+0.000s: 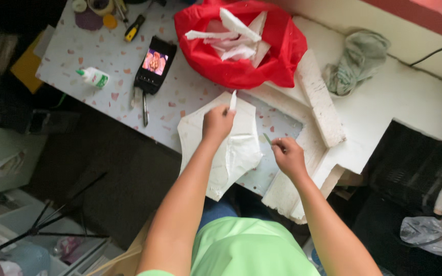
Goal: The person carves a design into a white foam board using a small metal tool. They repeatedly scrape away foam, occasionally lifting and discarding shavings into a red bag. The person also briefly interacts with a smartphone on the table.
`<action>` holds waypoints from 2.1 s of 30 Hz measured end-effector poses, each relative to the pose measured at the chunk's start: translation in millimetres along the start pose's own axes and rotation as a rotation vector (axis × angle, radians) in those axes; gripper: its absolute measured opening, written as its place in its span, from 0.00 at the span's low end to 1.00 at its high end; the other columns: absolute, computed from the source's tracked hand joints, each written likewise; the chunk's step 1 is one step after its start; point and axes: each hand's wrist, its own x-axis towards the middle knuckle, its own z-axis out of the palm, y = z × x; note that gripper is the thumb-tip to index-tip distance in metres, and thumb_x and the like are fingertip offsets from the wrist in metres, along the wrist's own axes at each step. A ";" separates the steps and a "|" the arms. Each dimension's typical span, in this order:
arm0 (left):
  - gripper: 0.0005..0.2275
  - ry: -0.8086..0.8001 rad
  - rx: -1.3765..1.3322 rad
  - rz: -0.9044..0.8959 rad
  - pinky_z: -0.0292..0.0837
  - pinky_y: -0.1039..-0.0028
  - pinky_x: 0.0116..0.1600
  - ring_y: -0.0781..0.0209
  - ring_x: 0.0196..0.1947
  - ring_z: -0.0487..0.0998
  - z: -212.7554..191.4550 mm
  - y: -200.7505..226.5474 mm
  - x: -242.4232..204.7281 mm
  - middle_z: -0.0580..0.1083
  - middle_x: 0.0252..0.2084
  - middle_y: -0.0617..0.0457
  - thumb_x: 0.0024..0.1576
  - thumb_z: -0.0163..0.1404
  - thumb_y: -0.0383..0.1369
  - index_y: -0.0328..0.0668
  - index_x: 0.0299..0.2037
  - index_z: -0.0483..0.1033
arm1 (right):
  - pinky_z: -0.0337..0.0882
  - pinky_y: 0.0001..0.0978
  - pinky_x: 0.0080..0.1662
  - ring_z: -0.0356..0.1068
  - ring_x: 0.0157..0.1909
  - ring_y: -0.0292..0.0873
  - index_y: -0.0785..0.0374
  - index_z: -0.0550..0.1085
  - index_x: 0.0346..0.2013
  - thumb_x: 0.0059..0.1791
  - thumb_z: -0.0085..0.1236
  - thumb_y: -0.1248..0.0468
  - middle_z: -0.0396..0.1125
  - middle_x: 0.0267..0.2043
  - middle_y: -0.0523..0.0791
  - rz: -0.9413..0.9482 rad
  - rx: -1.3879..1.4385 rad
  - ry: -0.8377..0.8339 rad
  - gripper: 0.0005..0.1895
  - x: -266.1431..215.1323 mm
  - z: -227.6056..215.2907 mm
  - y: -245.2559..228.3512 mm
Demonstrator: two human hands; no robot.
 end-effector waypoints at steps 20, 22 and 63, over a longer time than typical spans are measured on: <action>0.22 0.248 -0.040 0.340 0.64 0.53 0.67 0.36 0.63 0.71 -39.9 -31.3 10.5 0.73 0.57 0.36 0.55 0.59 0.32 0.38 0.61 0.74 | 0.78 0.34 0.44 0.75 0.42 0.43 0.59 0.82 0.39 0.47 0.64 0.69 0.72 0.38 0.48 0.213 0.042 -0.094 0.06 -14.0 -4.7 -4.6; 0.23 0.357 -0.073 0.226 0.64 0.54 0.67 0.37 0.60 0.72 -38.2 -82.5 -31.9 0.75 0.53 0.37 0.51 0.61 0.29 0.37 0.59 0.76 | 0.78 0.37 0.47 0.76 0.44 0.46 0.58 0.82 0.39 0.48 0.64 0.68 0.73 0.39 0.49 0.233 0.019 -0.130 0.06 -12.6 -0.2 -14.5; 0.33 0.008 0.264 -0.034 0.58 0.48 0.72 0.27 0.73 0.54 -58.2 -82.1 -146.3 0.58 0.73 0.36 0.49 0.65 0.34 0.37 0.66 0.68 | 0.77 0.28 0.36 0.72 0.32 0.39 0.65 0.75 0.51 0.49 0.64 0.69 0.73 0.35 0.50 0.363 0.248 -0.311 0.16 35.6 55.9 -48.4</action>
